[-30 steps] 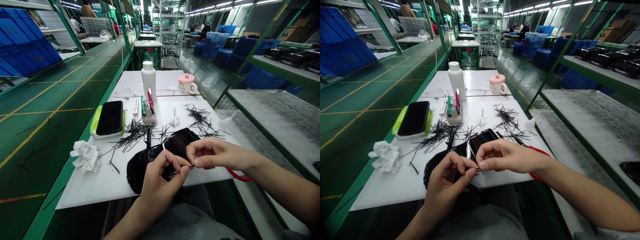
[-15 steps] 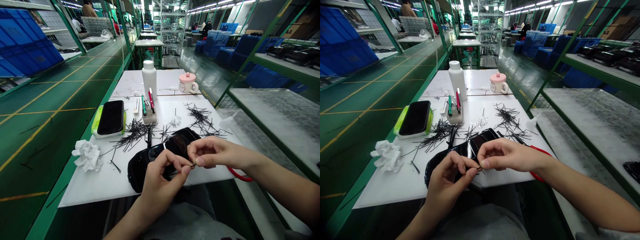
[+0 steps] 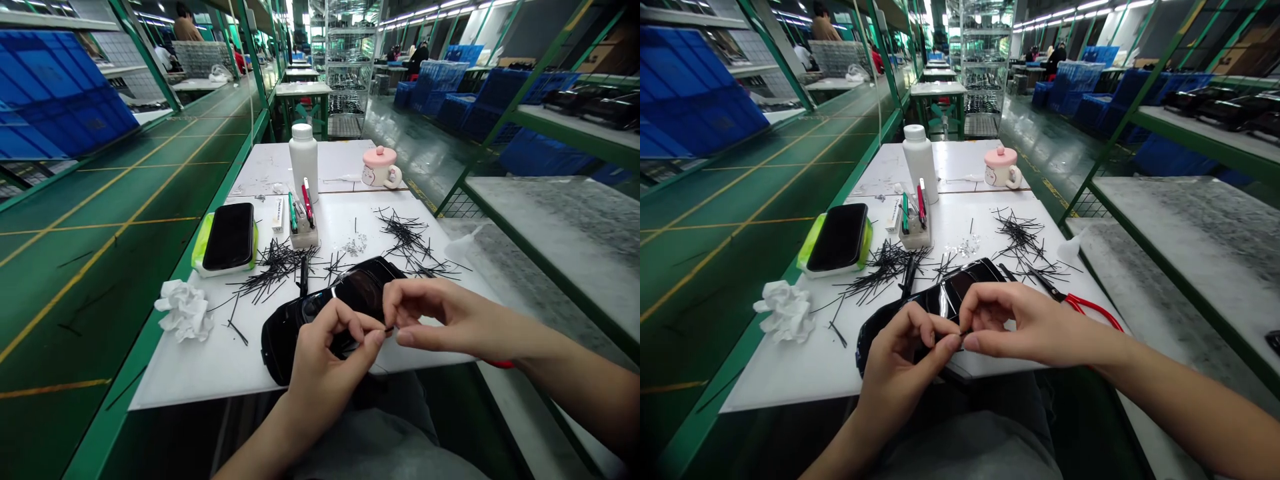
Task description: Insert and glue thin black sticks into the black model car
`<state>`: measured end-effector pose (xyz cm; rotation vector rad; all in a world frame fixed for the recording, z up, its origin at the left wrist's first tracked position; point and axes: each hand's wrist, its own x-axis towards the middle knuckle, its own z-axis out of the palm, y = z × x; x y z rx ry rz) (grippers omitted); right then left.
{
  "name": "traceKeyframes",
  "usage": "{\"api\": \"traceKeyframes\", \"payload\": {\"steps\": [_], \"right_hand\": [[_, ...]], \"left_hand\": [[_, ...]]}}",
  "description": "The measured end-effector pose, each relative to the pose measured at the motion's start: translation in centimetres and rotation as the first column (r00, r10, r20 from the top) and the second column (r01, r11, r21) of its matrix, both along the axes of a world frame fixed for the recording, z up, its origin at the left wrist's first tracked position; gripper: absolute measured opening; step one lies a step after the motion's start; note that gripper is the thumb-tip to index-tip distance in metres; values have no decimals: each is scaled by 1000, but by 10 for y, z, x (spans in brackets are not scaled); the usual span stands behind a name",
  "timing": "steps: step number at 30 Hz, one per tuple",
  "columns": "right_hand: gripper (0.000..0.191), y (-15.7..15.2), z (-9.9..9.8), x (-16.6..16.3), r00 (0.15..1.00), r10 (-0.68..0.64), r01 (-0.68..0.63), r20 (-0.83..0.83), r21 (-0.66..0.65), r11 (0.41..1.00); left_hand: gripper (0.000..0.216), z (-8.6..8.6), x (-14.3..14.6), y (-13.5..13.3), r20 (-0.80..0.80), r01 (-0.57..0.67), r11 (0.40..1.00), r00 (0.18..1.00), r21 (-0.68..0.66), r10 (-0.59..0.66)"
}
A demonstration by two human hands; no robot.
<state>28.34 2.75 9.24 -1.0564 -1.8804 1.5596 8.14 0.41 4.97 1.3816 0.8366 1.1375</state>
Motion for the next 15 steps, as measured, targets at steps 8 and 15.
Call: {"api": "traceKeyframes", "payload": {"steps": [8,15], "right_hand": [[16,-11,-3,-3,986,-82,27,147,341,940],[21,-16,0,2,989,-120,96,87,244,965]], "left_hand": [[26,1,1,-1,-19,44,997,999,65,-42],[30,-3,-4,6,-200,52,974,980,222,-6]]}}
